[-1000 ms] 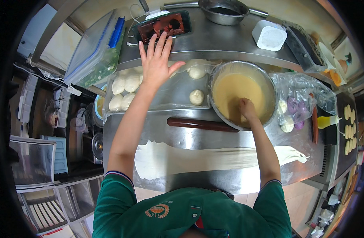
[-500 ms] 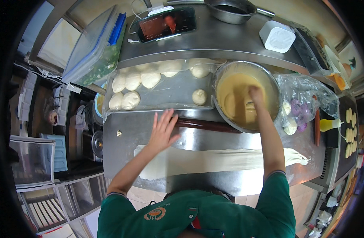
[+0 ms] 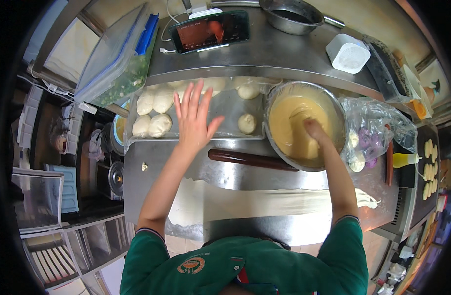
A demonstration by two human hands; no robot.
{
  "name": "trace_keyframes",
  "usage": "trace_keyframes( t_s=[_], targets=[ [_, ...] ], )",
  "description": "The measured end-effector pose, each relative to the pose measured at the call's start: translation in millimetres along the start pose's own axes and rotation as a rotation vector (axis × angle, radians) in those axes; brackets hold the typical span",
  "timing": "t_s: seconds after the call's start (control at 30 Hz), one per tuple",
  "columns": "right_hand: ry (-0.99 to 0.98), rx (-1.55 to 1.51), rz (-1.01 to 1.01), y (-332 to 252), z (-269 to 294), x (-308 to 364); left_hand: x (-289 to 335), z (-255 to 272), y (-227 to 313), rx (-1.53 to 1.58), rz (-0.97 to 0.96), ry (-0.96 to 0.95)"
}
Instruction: The person rolls dough into long strips, flattens them with a rolling pin, applies a liquid from a bowl, folds the dough, and places the pieces on a griddle. The person uses tongs to flip the cooking flatbreads on the griddle.
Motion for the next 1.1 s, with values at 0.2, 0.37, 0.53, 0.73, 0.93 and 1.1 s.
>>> trace_keyframes(
  t_s=[0.2,0.37,0.53,0.73,0.93,1.1],
  targets=[
    [0.282,-0.107,0.021,-12.6,3.3,35.0,-71.9,2.3,11.9,-0.070,-0.059,0.154],
    [0.162,0.002,0.068,-8.5,5.7,39.4,-82.1,-4.4,13.7,-0.096,-0.053,0.146],
    [0.375,0.215,0.136,-10.2,15.3,48.5,-19.2,-6.2,4.1,0.029,0.025,0.015],
    [0.023,-0.310,-0.013,-16.3,-39.2,39.2,89.0,-17.9,-4.8,0.002,-0.018,-0.255],
    [0.248,0.058,0.075,-41.6,-7.1,40.5,25.8,0.9,1.8,-0.048,-0.025,-0.130],
    [0.252,0.183,0.160,-59.7,-4.4,66.0,-59.7,4.0,13.8,-0.087,-0.022,0.071]
  ],
)
Point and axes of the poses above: each hand's wrist, its own x-axis away from the middle knuckle, its own z-axis out of the back of the hand, y = z × x, the point moved 8 cm from there along -x, towards the middle knuckle, and after that the axes turned 8 degrees about z, right-handed, at the moved point
